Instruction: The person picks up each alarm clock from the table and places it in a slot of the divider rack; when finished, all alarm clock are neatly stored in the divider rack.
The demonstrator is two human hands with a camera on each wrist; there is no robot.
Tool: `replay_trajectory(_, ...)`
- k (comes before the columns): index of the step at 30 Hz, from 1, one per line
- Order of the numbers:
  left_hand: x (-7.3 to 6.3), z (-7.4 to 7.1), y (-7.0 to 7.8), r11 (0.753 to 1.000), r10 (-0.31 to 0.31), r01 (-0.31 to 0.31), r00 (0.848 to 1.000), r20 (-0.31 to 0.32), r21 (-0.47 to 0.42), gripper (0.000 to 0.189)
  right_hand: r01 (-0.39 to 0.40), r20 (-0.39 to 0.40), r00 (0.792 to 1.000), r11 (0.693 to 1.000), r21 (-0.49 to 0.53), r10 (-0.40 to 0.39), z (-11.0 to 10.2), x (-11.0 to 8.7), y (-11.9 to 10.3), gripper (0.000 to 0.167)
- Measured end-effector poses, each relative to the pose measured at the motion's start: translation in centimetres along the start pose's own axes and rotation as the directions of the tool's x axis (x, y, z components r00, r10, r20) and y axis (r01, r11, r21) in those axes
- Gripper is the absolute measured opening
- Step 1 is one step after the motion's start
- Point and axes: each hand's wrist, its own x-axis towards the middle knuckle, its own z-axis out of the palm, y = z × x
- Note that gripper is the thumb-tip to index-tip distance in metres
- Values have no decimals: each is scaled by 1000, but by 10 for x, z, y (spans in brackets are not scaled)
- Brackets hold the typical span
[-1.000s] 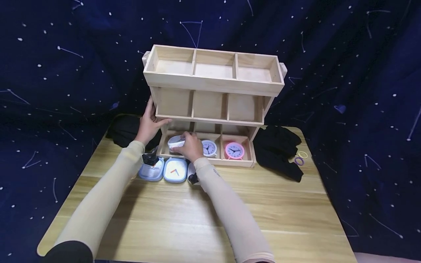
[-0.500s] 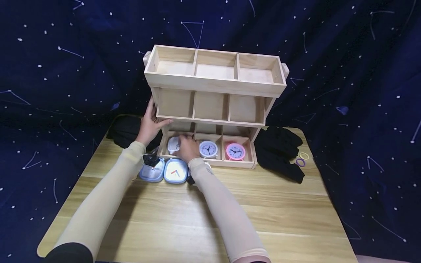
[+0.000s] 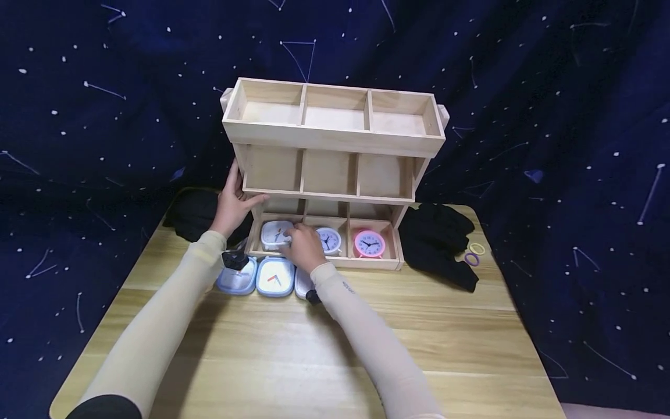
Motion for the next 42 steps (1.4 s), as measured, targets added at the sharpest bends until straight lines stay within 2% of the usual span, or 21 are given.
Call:
replay_trajectory(7, -2, -4, -1, 1000, -15, 15, 1000, 6, -15, 113, -9, -69, 998, 999, 46, 12, -19, -39, 4, 37)
replay_trajectory(11, -2, -5, -1, 1000, -17, 17, 1000, 2, -11, 113, -60, -43, 997, 998, 22, 61, -28, -58, 7, 38)
replay_trajectory(15, -1, -4, -2, 1000, -16, 16, 1000, 8, -2, 112, -151, 13, 988, 988, -27, 151, -36, -76, 9, 49)
replay_trajectory(17, -1, -4, -2, 1000, -14, 14, 1000, 9, -2, 112, -172, 42, 984, 985, -32, 173, -37, -86, 11, 58)
replay_trajectory(24, -4, -4, -3, 1000, -13, 13, 1000, 6, -17, 112, -145, 76, 987, 989, 20, 143, -27, -119, 22, 86)
replay_trajectory(31, -4, -4, -5, 1000, -18, 18, 1000, -6, -20, 113, -142, 48, 990, 980, 138, 136, -5, -129, 36, 94)
replay_trajectory(37, -3, -1, -4, 1000, -6, 6, 1000, -8, -8, 111, -89, -34, 995, 970, 224, 99, 11, -129, 40, 92)
replay_trajectory(42, -1, 1, -1, 1000, 5, -5, 1000, -5, -9, 111, -111, -79, 987, 956, 270, 137, 17, -127, 39, 91)
